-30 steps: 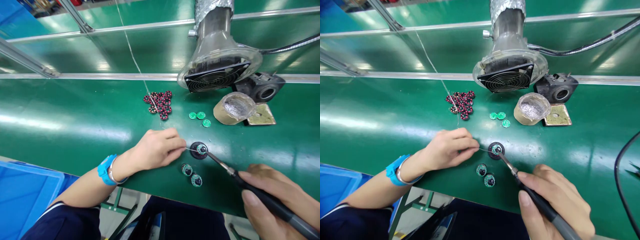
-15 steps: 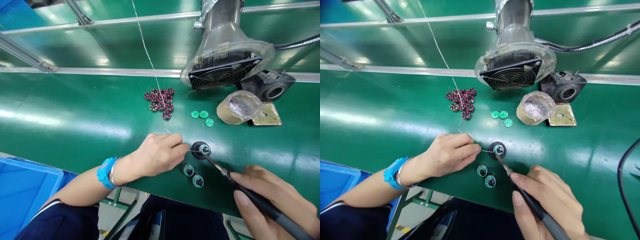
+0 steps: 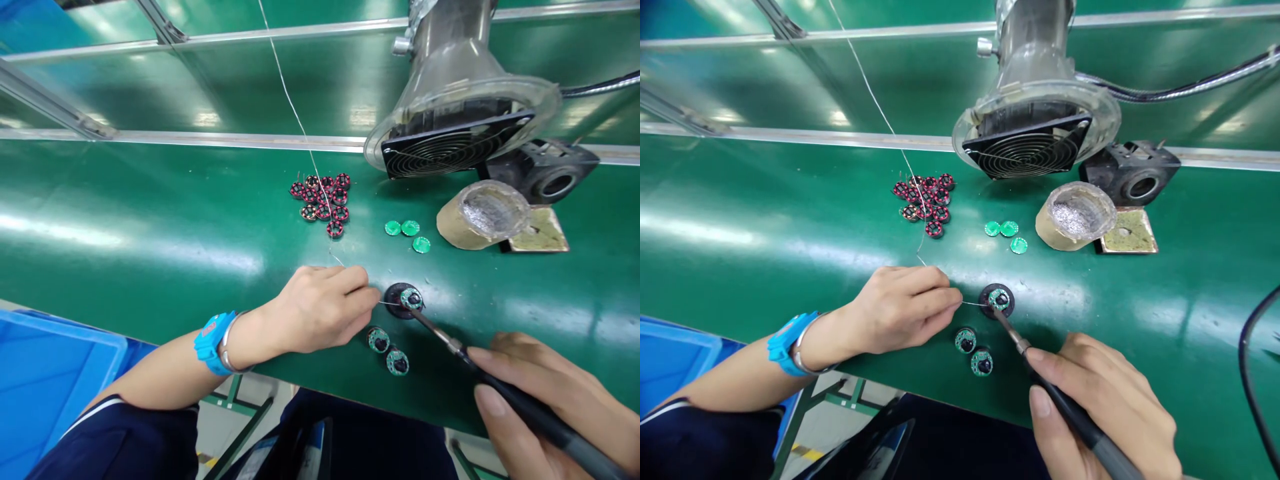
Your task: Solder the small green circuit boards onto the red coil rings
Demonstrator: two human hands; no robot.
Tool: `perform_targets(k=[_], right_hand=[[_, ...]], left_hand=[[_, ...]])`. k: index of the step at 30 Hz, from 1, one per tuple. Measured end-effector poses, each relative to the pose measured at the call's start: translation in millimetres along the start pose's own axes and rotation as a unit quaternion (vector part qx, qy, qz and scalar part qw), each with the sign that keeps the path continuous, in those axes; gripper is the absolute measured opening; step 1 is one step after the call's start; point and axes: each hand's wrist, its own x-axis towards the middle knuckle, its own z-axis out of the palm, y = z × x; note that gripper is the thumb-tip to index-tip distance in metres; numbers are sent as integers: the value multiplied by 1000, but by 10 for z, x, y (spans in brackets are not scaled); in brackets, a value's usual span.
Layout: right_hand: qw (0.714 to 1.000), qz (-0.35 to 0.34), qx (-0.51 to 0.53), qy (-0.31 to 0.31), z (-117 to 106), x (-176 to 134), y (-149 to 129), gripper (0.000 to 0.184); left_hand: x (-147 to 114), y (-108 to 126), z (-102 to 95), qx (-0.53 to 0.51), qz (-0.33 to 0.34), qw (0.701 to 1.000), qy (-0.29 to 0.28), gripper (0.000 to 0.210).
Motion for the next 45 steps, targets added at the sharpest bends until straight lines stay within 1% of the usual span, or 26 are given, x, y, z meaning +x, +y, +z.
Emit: perform_targets(k=[2,5,7,10,13,17,20,25,31,35,39,45], right_hand=[[1000,27,8,-10,-18,1,-19,29],[999,39,9,4,-38,-22,-34,30],[999,47,4,-1,-46,-39,-34,31],[998,56,9,-1,-53,-51,-35,32],[999,50,11,3,-57,-64,-43,30],[998,60,-21,-5,-68,-85,-66,26],[997,74,-24,-11,-87,-86,-80,27],[996,82,-30,-18,-88,-83,-63,23],[997,64,-25,-17,-66,-68,-53,24],[998,51,-3,-24,-75,-50,-47,26],[998,57,-29,-24,-69,-50,-37,23],[997,53,-52,-27,-74,-57,-38,23]], left_hand=[[-8,6,-36,-19,-36,999,-18,18],[-21,26,-27,-49,-91,994,-43,17],[-21,39,44,-92,-113,988,-40,16],[3,41,215,-185,-131,973,-31,13],[44,17,366,-237,-105,966,-20,9],[73,-23,442,-222,-64,973,-2,10],[57,-40,443,-206,-42,978,-7,11],[34,-45,454,-198,-42,979,-5,11],[47,-30,472,-183,-29,983,-16,12],[53,-25,463,-175,-25,984,-29,13],[58,-24,460,-171,-26,984,-32,13],[60,-32,458,-174,-23,983,-45,15]])
